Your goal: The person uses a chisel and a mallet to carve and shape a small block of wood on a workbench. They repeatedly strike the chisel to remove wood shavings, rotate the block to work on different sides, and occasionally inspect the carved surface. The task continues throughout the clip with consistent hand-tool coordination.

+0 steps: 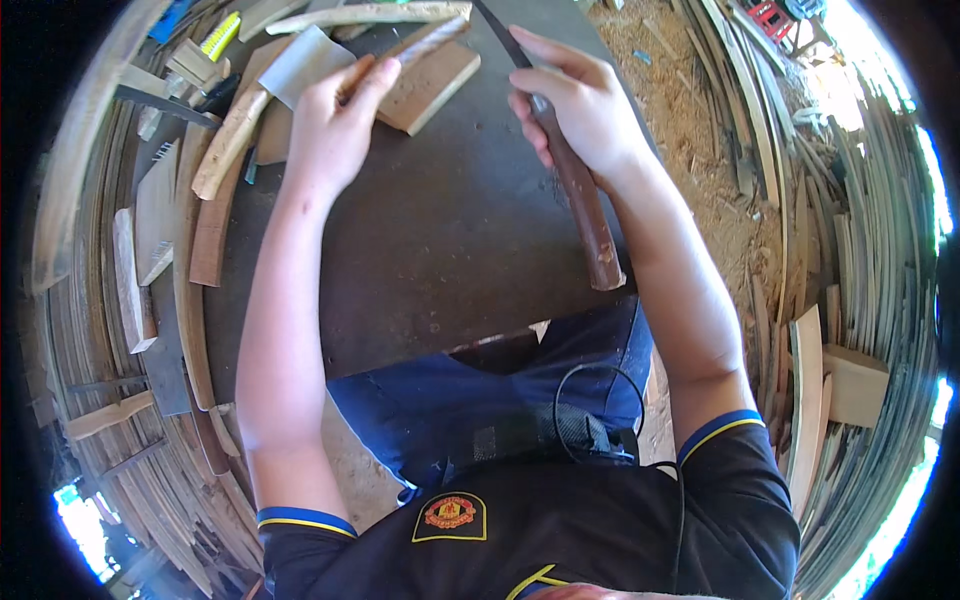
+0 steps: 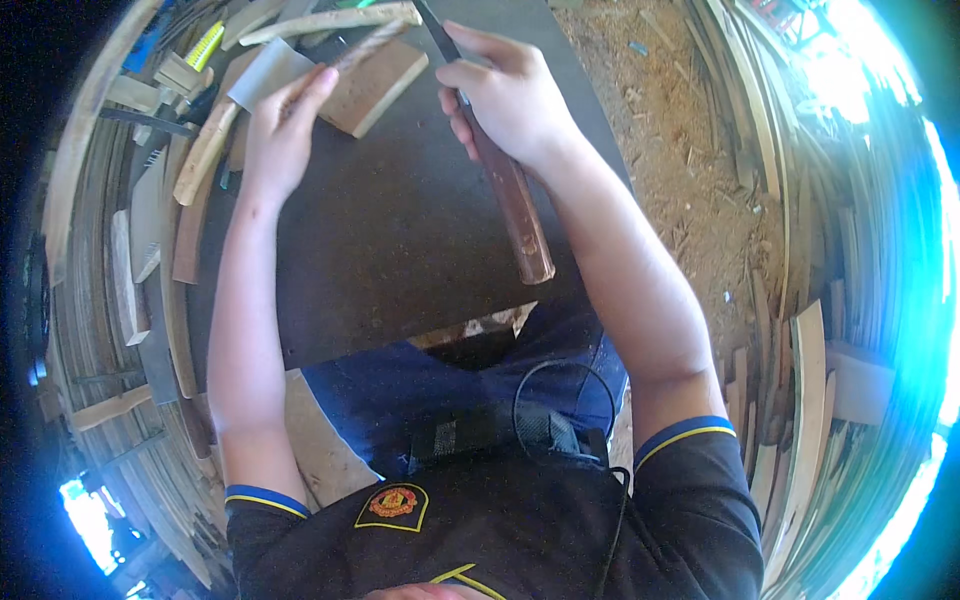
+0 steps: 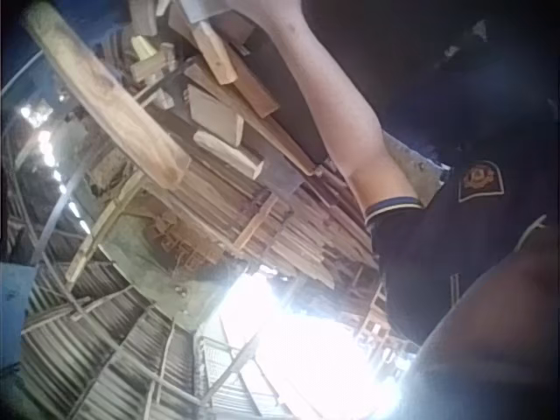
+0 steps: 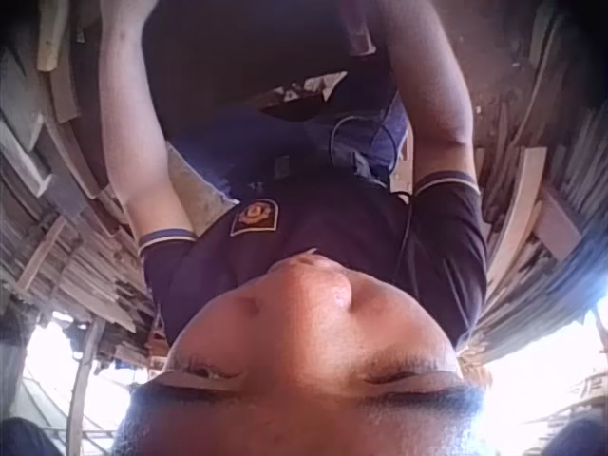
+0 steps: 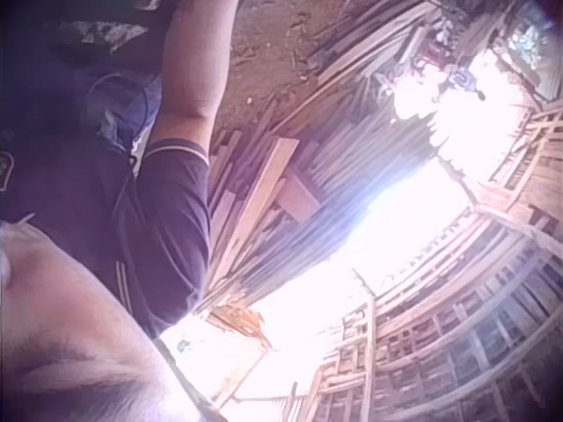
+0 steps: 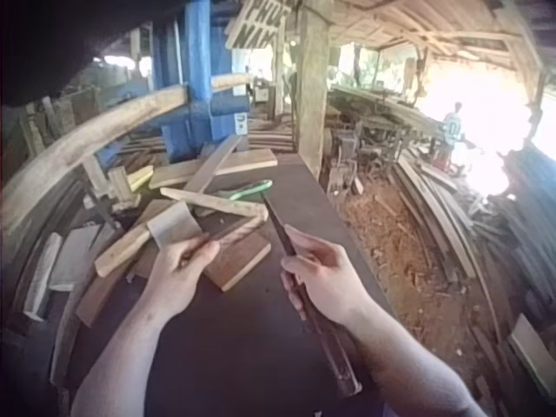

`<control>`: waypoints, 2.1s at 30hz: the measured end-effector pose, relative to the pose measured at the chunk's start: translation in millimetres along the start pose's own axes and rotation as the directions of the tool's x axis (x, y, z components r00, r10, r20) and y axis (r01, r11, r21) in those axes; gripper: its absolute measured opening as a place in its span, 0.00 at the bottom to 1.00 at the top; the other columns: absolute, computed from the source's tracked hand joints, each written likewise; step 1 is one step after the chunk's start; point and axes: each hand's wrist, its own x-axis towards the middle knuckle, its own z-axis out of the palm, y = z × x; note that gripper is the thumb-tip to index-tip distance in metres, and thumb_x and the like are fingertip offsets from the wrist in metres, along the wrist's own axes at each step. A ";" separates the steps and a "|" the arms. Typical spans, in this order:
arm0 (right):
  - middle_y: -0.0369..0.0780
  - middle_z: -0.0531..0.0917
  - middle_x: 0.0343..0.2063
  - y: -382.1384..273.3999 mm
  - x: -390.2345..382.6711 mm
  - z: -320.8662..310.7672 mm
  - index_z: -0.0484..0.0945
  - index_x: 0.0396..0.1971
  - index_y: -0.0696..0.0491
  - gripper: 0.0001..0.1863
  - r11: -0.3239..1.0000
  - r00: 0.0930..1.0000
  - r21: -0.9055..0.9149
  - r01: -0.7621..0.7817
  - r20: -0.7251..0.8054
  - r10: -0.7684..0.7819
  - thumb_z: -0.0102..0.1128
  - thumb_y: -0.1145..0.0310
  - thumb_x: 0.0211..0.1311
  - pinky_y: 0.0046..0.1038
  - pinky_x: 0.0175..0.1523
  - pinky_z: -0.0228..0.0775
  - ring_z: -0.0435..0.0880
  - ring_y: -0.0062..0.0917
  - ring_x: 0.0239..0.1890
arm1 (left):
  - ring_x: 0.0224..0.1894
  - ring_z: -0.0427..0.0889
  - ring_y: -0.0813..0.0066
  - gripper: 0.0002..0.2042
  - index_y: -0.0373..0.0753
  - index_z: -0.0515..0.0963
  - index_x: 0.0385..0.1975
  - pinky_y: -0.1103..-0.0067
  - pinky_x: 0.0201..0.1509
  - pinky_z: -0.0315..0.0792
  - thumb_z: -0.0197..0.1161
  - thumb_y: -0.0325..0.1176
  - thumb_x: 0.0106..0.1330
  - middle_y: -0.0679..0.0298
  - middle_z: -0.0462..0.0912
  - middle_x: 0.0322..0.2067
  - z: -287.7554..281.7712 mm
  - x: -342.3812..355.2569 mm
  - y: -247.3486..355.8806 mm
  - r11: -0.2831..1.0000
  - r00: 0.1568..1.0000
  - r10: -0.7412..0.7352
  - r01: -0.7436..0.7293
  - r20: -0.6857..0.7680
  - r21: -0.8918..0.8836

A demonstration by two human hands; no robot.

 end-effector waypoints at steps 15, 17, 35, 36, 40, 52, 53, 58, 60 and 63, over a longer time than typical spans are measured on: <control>0.37 0.76 0.20 -5.1 6.8 -6.2 0.77 0.34 0.58 0.07 0.997 0.999 0.078 -0.003 0.050 -0.001 0.55 0.70 0.67 0.26 0.18 0.68 0.75 0.21 0.16 | 0.48 0.82 0.77 0.21 0.24 0.83 0.50 0.79 0.56 0.72 0.62 0.41 0.74 0.59 0.89 0.42 0.2 -9.4 33.1 0.996 0.997 0.076 -0.075 -0.022 0.051; 0.38 0.76 0.20 -8.8 4.2 -4.3 0.76 0.31 0.58 0.08 0.996 0.999 0.089 -0.002 0.046 -0.002 0.55 0.69 0.67 0.26 0.18 0.68 0.75 0.22 0.15 | 0.46 0.82 0.79 0.20 0.24 0.83 0.48 0.80 0.53 0.72 0.62 0.40 0.74 0.60 0.89 0.41 -3.4 0.8 28.8 0.996 1.000 -0.018 0.017 0.013 0.090; 0.38 0.77 0.20 -18.4 0.0 1.1 0.76 0.35 0.58 0.06 0.995 0.998 0.080 -0.057 -0.016 0.058 0.56 0.70 0.68 0.26 0.16 0.67 0.76 0.22 0.14 | 0.59 0.80 0.46 0.34 0.23 0.75 0.58 0.65 0.65 0.72 0.72 0.47 0.61 0.37 0.81 0.54 16.5 -24.4 56.5 0.848 0.992 0.124 -0.099 -0.014 0.520; 0.38 0.77 0.20 -10.2 5.0 -2.3 0.77 0.37 0.58 0.06 0.993 0.999 0.110 -0.047 0.016 0.045 0.55 0.71 0.68 0.26 0.16 0.67 0.76 0.22 0.14 | 0.60 0.79 0.43 0.36 0.23 0.73 0.60 0.64 0.66 0.72 0.72 0.47 0.60 0.37 0.80 0.55 19.8 -30.7 63.4 0.772 0.978 0.208 -0.159 -0.008 0.615; 0.37 0.76 0.20 -5.9 4.3 -4.0 0.79 0.44 0.59 0.10 0.993 0.995 0.096 0.062 0.069 -0.069 0.55 0.71 0.69 0.25 0.16 0.66 0.75 0.21 0.14 | 0.60 0.78 0.43 0.40 0.28 0.68 0.65 0.64 0.66 0.71 0.73 0.48 0.58 0.41 0.80 0.56 18.0 -14.6 33.1 0.756 0.989 0.138 -0.140 0.054 0.640; 0.37 0.80 0.19 -3.4 2.7 -2.0 0.62 0.73 0.60 0.43 0.902 0.990 -0.429 -0.041 -0.141 -0.022 0.70 0.63 0.61 0.27 0.18 0.67 0.75 0.20 0.13 | 0.66 0.76 0.58 0.36 0.36 0.72 0.64 0.68 0.71 0.69 0.78 0.32 0.53 0.52 0.78 0.61 3.0 -9.6 13.9 0.924 0.911 0.248 -0.325 0.331 0.203; 0.37 0.80 0.18 -0.1 3.8 -4.3 0.62 0.73 0.59 0.45 0.908 0.984 -0.417 -0.047 -0.174 -0.029 0.73 0.60 0.59 0.27 0.17 0.66 0.75 0.20 0.12 | 0.64 0.77 0.58 0.36 0.36 0.73 0.63 0.68 0.70 0.69 0.79 0.32 0.51 0.52 0.79 0.59 5.4 -7.7 7.8 0.912 0.901 0.301 -0.368 0.314 0.182; 0.37 0.80 0.18 5.1 7.7 -5.6 0.62 0.73 0.57 0.45 0.947 0.984 -0.320 0.028 -0.160 -0.083 0.75 0.64 0.58 0.24 0.15 0.65 0.74 0.18 0.11 | 0.60 0.79 0.53 0.36 0.36 0.75 0.60 0.65 0.66 0.73 0.80 0.35 0.47 0.51 0.80 0.56 4.4 -6.9 11.8 0.916 0.896 0.296 -0.365 0.331 0.169; 0.36 0.80 0.18 16.6 14.2 -7.1 0.62 0.73 0.57 0.44 0.946 0.981 -0.318 0.070 -0.148 -0.122 0.75 0.68 0.58 0.23 0.14 0.64 0.74 0.17 0.11 | 0.62 0.77 0.54 0.38 0.40 0.73 0.63 0.62 0.69 0.69 0.80 0.37 0.47 0.53 0.78 0.58 -0.1 -5.1 18.1 0.939 0.891 0.206 -0.297 0.404 0.177; 0.34 0.79 0.17 15.7 16.3 -1.9 0.60 0.73 0.58 0.45 0.963 0.989 -0.261 0.070 -0.108 -0.101 0.75 0.69 0.58 0.23 0.14 0.65 0.73 0.16 0.11 | 0.67 0.72 0.54 0.40 0.43 0.71 0.65 0.55 0.71 0.62 0.80 0.39 0.48 0.55 0.75 0.61 -5.7 -7.7 18.1 0.954 0.893 0.145 -0.241 0.427 0.181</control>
